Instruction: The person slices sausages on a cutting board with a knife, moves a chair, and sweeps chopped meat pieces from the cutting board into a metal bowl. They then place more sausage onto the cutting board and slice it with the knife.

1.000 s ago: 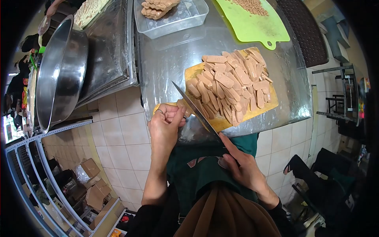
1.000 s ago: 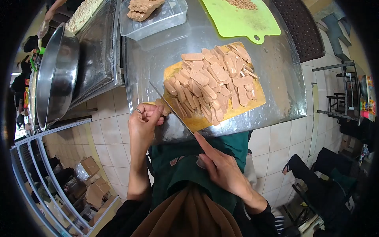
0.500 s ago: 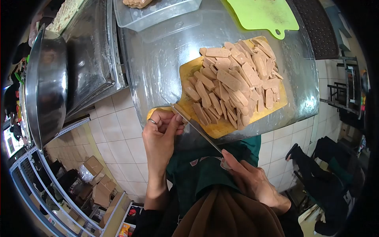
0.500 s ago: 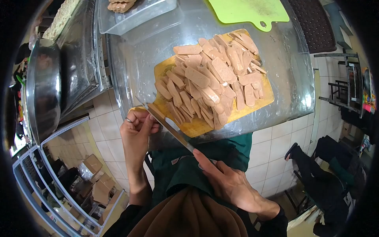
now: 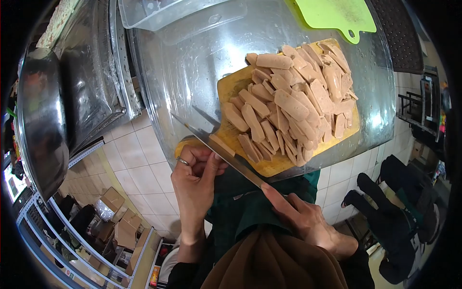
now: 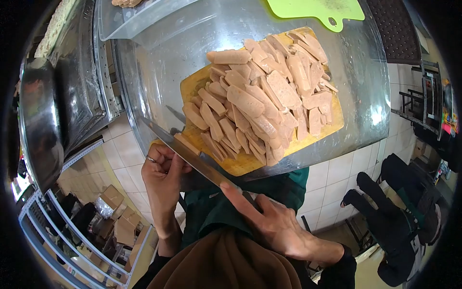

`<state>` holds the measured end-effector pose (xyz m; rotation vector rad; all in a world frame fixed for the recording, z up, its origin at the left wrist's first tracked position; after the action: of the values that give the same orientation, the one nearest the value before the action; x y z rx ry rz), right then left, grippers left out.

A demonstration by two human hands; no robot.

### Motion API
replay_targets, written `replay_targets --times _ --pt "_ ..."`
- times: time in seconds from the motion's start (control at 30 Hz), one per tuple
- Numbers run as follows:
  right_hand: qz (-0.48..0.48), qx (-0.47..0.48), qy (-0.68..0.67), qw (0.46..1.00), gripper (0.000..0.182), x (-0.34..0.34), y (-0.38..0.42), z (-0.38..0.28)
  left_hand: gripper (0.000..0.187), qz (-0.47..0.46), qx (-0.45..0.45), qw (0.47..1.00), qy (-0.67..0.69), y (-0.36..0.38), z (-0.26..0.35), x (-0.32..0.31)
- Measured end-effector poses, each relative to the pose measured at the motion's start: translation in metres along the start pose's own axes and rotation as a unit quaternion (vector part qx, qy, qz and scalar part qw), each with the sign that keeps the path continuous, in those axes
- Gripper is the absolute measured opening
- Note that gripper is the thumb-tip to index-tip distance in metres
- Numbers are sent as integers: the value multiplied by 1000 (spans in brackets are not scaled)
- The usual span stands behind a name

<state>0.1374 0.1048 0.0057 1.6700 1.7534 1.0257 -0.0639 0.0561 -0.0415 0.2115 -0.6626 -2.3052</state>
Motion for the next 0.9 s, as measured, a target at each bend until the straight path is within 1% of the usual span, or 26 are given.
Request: replay_targets --times 0.1,0.17,0.23,0.3,0.4,0.5,0.6,0.73,0.9 --pt "14 14 -6 1000 74 1 -2 0 12 3 0 1000 -8 0 2 -2" --pt "95 73 -29 992 75 3 4 -1 12 2 3 1000 -12 -1 3 -2" --pt "133 95 -33 986 76 4 6 -2 12 -1 13 1000 -11 0 3 -3" --pt "131 83 -18 988 77 4 1 -2 12 -1 13 1000 -8 0 4 -3" --pt "131 91 -19 987 73 6 -14 -7 13 2 15 1000 -11 0 3 -3" --pt "179 105 -10 978 69 5 -13 -6 15 6 14 1000 -17 0 1 -2" --pt "181 97 -3 979 66 6 -11 -5 15 1 13 1000 -23 -1 1 -2" --pt "193 101 12 976 67 10 -23 -10 18 -14 4 999 -40 0 3 -4" --pt "201 101 2 974 68 10 -21 -7 17 -16 12 1000 -23 0 1 -4"
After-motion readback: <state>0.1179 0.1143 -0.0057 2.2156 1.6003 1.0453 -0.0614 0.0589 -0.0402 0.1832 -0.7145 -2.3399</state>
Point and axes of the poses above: each hand's wrist, its own y-axis away from the middle knuckle, its own x-axis out of the back of the hand, z = x × y, the point moved 8 cm from there along -y, towards the middle knuckle, and after that the axes turned 7 degrees about y, right-handed, at the moved point
